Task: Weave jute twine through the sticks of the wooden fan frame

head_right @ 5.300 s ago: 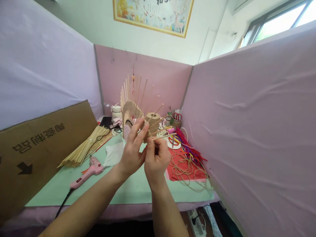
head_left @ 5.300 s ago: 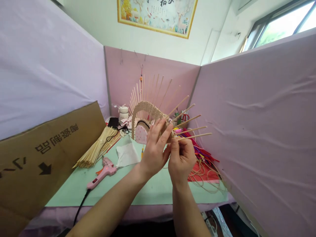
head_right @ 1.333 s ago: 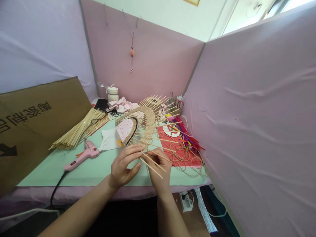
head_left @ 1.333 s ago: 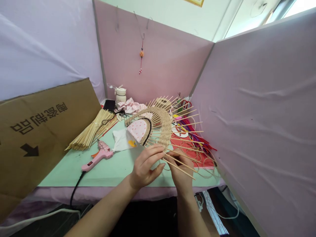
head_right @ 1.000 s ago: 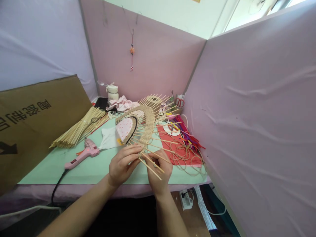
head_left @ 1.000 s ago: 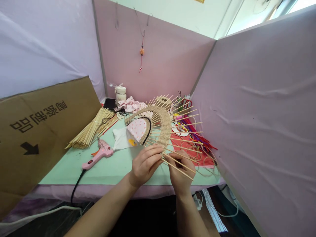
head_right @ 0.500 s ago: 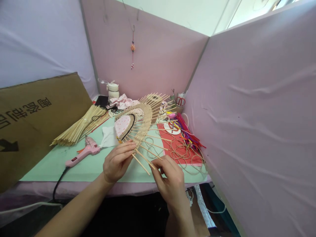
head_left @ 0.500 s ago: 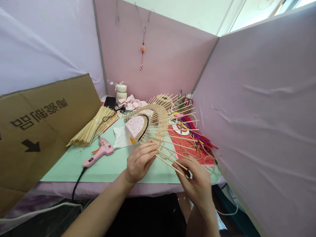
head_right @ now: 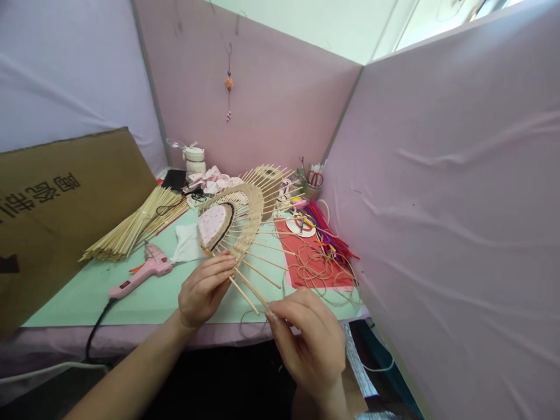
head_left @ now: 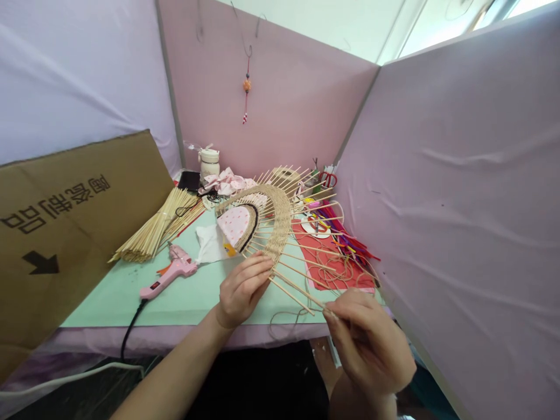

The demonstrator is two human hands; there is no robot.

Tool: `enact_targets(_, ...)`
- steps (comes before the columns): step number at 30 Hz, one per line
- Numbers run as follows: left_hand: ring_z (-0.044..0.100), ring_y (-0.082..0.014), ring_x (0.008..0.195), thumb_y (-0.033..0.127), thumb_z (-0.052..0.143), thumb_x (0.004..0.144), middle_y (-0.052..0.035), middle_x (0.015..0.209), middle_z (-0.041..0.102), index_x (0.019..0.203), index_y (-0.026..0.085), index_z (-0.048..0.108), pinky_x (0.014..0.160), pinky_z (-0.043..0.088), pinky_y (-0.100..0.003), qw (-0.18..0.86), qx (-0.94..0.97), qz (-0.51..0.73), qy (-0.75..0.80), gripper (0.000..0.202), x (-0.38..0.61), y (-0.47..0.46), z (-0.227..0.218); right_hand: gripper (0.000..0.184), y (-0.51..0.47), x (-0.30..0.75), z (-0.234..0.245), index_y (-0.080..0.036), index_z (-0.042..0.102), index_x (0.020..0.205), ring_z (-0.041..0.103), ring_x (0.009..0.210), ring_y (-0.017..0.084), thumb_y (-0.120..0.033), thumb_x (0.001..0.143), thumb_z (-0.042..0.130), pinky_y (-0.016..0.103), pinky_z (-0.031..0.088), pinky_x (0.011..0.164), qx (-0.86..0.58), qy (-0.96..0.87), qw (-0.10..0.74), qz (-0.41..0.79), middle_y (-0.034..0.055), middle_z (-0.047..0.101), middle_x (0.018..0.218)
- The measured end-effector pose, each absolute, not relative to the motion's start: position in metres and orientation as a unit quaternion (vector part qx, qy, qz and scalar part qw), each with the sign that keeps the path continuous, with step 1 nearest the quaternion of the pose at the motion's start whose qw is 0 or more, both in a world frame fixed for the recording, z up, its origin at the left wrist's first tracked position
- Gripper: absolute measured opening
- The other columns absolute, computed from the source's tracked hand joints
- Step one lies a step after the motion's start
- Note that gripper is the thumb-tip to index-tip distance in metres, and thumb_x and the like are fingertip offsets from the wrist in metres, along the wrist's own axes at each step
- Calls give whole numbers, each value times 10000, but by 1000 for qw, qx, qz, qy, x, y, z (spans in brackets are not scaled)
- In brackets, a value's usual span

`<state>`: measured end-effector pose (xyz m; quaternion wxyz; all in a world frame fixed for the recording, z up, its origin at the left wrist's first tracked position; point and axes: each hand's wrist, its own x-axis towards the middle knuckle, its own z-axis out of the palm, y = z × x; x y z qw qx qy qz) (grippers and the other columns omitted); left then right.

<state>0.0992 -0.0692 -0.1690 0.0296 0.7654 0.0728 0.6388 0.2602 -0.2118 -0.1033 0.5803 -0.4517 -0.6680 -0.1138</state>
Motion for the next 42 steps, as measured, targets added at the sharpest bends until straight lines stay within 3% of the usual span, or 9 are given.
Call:
enact_targets(5, 670, -198, 1101, 78, 594, 881, -75, 1084, 720, 1101, 190, 572, 957, 579, -456, 30, 762, 641, 79, 248, 98, -69, -167, 263, -202, 254, -109, -222, 671, 943, 567, 604, 138, -24, 770, 671, 276, 429, 534, -487, -585, 626, -170, -2, 621, 692)
enact_targets(15, 662, -201, 1101, 8, 611, 837, -83, 1099, 702, 1114, 175, 570, 968, 569, -465, 51, 751, 655, 61, 326, 95, -67, -163, 24, -189, 266, -135, -176, 662, 803, 531, 626, 122, -169, 815, 682, 249, 394, 558, -548, -508, 662, -64, 4, 597, 691)
enact_targets(20, 664, -196, 1096, 37, 617, 850, -69, 1079, 705, 1115, 186, 569, 964, 574, -455, 43, 764, 640, 73, 308, 96, -69, -167, 214, -146, 275, -146, -156, 633, 722, 440, 540, 99, -342, 819, 673, 234, 365, 523, -597, -450, 664, 15, -23, 546, 614)
enact_targets(24, 667, -187, 1083, 59, 602, 869, -72, 1047, 707, 1103, 182, 569, 956, 581, -429, 44, 780, 620, 74, 266, 99, -72, -173, 286, -102, 270, -153, -149, 632, 722, 471, 568, 113, -422, 806, 645, 245, 393, 568, -612, -442, 653, 59, -8, 578, 634)
enact_targets(36, 615, -206, 1076, 43, 640, 829, -90, 1034, 656, 1141, 167, 624, 898, 566, -377, 10, 786, 610, 100, 336, 100, -78, -179, 206, -76, 239, -158, -170, 538, 744, 441, 601, 112, -353, 832, 573, 241, 371, 600, -566, -404, 716, 65, -42, 513, 650)
enact_targets(42, 598, -215, 1094, 51, 617, 839, -103, 1091, 649, 1166, 188, 585, 906, 552, -404, 30, 799, 593, 95, 356, 99, -76, -185, 265, -70, 227, -163, -175, 494, 796, 436, 618, 107, -422, 868, 556, 245, 376, 621, -545, -373, 747, 83, -50, 486, 672)
